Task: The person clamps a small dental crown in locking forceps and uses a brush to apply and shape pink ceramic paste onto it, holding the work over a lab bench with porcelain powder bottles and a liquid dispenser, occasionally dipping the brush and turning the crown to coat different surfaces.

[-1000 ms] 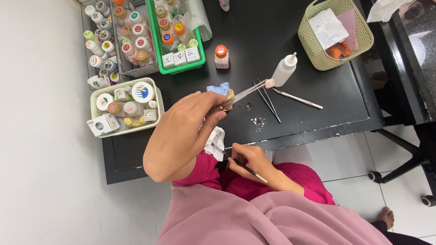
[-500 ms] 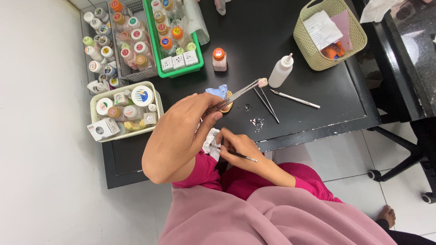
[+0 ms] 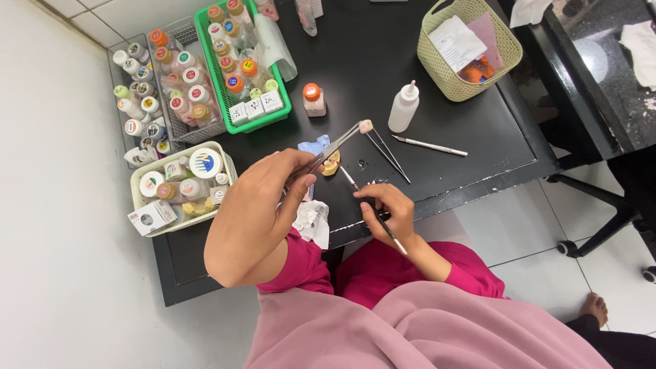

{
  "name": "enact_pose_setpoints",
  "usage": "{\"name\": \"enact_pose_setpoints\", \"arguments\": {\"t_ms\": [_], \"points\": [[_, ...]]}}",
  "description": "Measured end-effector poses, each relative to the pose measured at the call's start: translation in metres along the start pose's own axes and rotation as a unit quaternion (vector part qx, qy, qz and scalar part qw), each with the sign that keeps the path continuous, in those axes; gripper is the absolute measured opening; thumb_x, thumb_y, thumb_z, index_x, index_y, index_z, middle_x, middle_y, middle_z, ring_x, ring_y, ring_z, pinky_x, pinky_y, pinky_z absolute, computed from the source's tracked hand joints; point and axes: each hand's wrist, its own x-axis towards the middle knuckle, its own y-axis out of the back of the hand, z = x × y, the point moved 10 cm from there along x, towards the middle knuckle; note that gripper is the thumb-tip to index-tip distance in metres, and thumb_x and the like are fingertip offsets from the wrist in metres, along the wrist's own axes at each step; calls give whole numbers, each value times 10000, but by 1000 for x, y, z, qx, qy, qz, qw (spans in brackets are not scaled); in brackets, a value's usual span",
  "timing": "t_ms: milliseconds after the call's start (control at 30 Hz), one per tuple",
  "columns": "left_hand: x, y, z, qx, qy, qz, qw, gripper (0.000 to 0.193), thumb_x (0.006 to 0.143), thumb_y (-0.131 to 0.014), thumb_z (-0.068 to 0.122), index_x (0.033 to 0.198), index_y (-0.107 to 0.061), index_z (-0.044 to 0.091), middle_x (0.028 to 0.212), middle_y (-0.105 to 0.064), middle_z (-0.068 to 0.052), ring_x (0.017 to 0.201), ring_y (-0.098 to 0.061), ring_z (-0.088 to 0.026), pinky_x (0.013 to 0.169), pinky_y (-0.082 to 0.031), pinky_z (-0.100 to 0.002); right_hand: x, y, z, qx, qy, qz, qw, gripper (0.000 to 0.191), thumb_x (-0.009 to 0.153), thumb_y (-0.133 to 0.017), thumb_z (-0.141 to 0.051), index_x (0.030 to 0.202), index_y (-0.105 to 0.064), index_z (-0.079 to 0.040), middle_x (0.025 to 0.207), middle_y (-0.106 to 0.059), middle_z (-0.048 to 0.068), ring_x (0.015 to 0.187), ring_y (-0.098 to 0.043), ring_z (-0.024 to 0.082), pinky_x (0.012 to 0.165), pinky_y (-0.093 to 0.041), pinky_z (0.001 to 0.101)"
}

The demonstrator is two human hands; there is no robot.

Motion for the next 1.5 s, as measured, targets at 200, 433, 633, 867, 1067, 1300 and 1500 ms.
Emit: {"name": "enact_pose_setpoints", "arguments": {"t_ms": [200, 433, 633, 867, 1067, 1300, 1500], "points": [[-3, -3, 4, -3, -3, -28, 1000, 145, 995, -617, 122, 1102, -651, 30, 932, -690, -104, 827, -663, -280, 677, -508, -373, 2, -4, -18, -111, 53, 9, 992, 214, 795, -749, -32, 982, -722, -133, 978, -740, 8, 777, -623, 211, 666, -529, 316], [-1, -2, -3, -14, 37, -21, 999, 160, 997, -605, 136, 1108, -659, 33, 896, -708, -91, 693, -678, -226, 602, -518, -348, 4, -8, -25, -161, 71, 5, 984, 242, 742, -794, -55, 949, -759, -175, 972, -742, -46, 740, -582, 181, 624, -518, 294], [-3, -2, -6, -12, 42, -20, 999, 170, 991, -611, 141, 1109, -658, 27, 866, -696, -106, 668, -680, -222, 593, -528, -343, 3, -9, -27, -182, 77, 11, 980, 257, 736, -804, -62, 955, -771, -194, 986, -737, -67, 728, -557, 166, 604, -507, 278], [-2, 0, -3, -9, 13, -8, 1000, 173, 976, -669, 161, 1079, -662, 22, 858, -697, -94, 715, -678, -225, 616, -528, -345, 3, -12, -25, -195, 73, 3, 978, 249, 746, -811, -70, 956, -780, -199, 987, -737, -77, 727, -551, 158, 591, -501, 276], [-1, -1, -6, -13, 35, -14, 999, 161, 975, -663, 155, 1069, -673, 24, 878, -696, -91, 714, -674, -227, 616, -521, -351, 4, -10, -25, -185, 70, 7, 980, 239, 760, -809, -70, 961, -778, -197, 1002, -733, -74, 751, -559, 160, 617, -510, 283], [-4, 5, 4, 10, -22, 4, 1000, 176, 966, -681, 143, 1092, -672, 21, 922, -670, -109, 835, -652, -304, 702, -487, -407, 5, -9, -25, -178, 67, 8, 982, 234, 756, -798, -60, 944, -773, -196, 1002, -731, -76, 766, -568, 161, 622, -513, 277], [-5, 8, 0, 25, -38, 16, 999, 191, 936, -706, 144, 1091, -694, 33, 870, -659, -102, 828, -613, -318, 758, -478, -424, 2, -10, -21, -176, 69, -2, 982, 236, 758, -798, -50, 950, -778, -185, 1010, -739, -62, 772, -570, 167, 641, -513, 280]]}}
